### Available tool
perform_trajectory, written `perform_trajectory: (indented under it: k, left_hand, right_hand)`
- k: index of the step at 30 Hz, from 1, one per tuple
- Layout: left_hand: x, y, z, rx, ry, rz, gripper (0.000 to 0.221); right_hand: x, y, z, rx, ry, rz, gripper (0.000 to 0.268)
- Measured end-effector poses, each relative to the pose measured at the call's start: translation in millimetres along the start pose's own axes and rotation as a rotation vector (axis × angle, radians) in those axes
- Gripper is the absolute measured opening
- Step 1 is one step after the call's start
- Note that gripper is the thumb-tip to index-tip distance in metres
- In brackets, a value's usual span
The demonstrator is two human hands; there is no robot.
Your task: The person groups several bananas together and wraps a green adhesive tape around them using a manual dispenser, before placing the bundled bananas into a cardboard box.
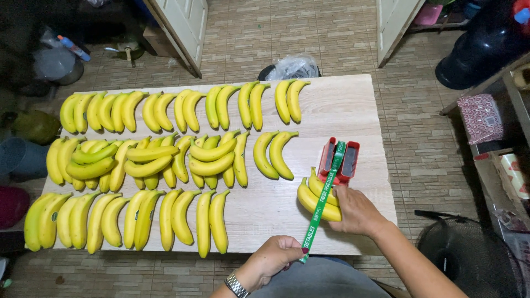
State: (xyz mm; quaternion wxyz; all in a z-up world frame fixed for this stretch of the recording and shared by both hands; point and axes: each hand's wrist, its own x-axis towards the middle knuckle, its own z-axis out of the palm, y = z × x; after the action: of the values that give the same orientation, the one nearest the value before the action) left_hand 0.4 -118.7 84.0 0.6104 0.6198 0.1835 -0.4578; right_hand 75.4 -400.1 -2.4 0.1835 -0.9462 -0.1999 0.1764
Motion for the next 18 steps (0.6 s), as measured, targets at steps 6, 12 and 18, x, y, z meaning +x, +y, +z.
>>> perform_trajectory:
  k: [6,12,18]
  left_hand:
    - [1,3,-2,-0.054,-0.002,-0.003,0.010]
    - [4,2,-3,-0.105,-0.031,0.007,0.014]
    - [3,4,-3,-0.038,-0.032,-0.038,0.013]
  right_hand:
    - [7,3,8,0.017,0.008,-0.017,0.079]
    - [9,-1,5,0.031,0.035,-0.036,0.073]
    - [4,-3,4,0.056,0.056,-0.060,0.072]
